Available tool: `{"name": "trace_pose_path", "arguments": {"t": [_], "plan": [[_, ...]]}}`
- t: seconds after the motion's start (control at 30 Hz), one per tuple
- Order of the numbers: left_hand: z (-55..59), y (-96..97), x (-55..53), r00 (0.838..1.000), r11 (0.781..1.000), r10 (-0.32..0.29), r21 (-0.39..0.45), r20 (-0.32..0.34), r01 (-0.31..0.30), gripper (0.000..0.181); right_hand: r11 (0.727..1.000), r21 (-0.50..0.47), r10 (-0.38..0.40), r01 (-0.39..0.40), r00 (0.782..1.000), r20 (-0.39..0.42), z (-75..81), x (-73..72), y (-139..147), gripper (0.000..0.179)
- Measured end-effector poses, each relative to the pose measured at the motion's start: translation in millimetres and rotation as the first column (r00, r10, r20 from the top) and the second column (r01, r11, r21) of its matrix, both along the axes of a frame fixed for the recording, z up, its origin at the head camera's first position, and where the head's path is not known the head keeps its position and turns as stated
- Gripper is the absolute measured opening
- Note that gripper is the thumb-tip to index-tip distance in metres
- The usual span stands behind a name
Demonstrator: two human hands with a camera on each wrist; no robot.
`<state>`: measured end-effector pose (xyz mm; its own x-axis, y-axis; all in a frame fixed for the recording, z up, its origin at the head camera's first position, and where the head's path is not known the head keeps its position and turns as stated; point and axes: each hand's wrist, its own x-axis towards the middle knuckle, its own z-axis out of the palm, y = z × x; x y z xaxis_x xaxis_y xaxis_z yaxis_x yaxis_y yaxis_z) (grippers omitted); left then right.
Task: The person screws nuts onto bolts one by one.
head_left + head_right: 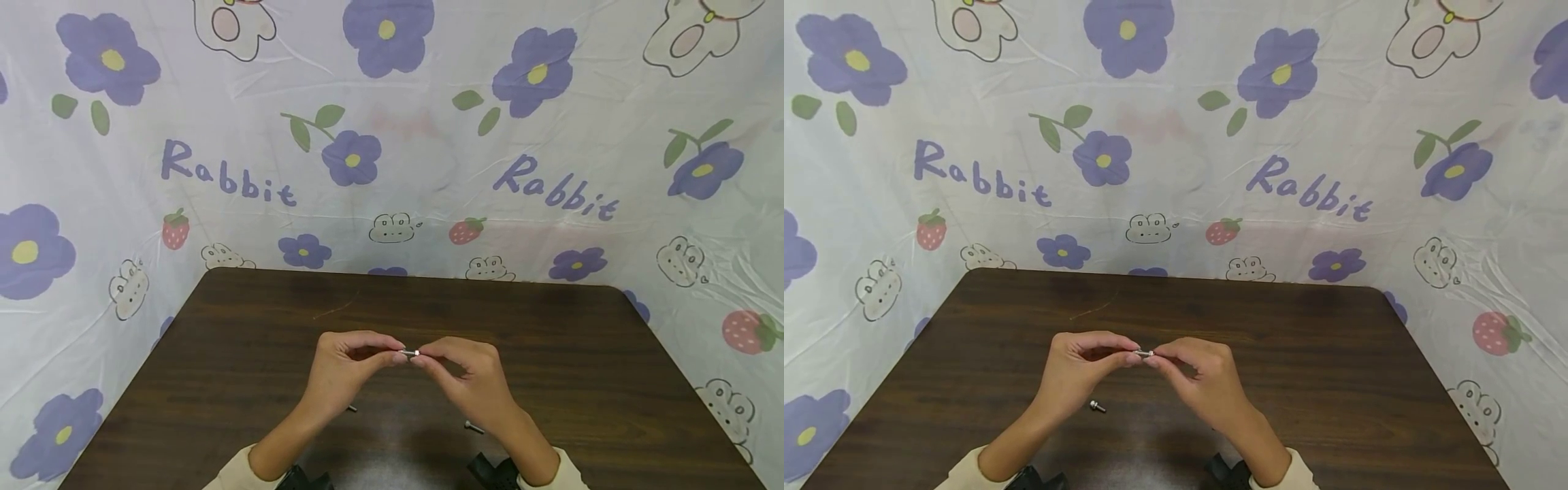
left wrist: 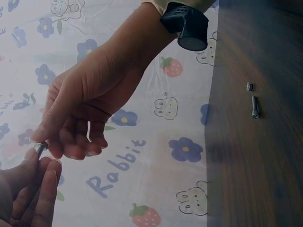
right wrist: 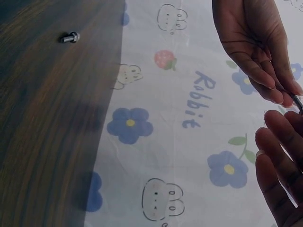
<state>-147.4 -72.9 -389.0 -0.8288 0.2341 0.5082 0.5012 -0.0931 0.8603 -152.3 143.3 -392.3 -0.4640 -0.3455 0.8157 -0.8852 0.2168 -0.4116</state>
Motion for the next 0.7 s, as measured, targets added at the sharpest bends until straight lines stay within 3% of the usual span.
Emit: {"name": "trace_pose_path", "arguments": {"t": [0.17, 0.33, 0.5, 0.7], "plan": [[1.0, 0.5, -0.2, 1.0, 1.0, 0.004, -0.005, -0.004, -0.004, 0.012, 0.999, -0.005, 0.034, -0.034, 0.999, 0.012, 0.3, -0.2, 0.0, 0.01], [1.2, 0.1, 0.1, 1.0, 1.0, 0.01, -0.01, -0.01, -0.01, 0.012, 1.0, -0.011, 0.005, -0.005, 1.0, 0.012, 0.5, 0.8, -0.5, 0.011], [1.5, -0.5, 0.7, 1.0, 1.0, 0.015, -0.002, -0.002, -0.015, 0.009, 1.0, -0.013, 0.006, -0.006, 1.0, 0.004, 1.9, 1.8, -1.5, 0.028], [0.0, 0.0, -0.1, 1.0, 1.0, 0.002, 0.007, 0.008, -0.003, 0.01, 1.0, -0.014, 0.028, -0.028, 1.0, -0.014, 2.0, 0.5, -1.2, 0.023]]}}
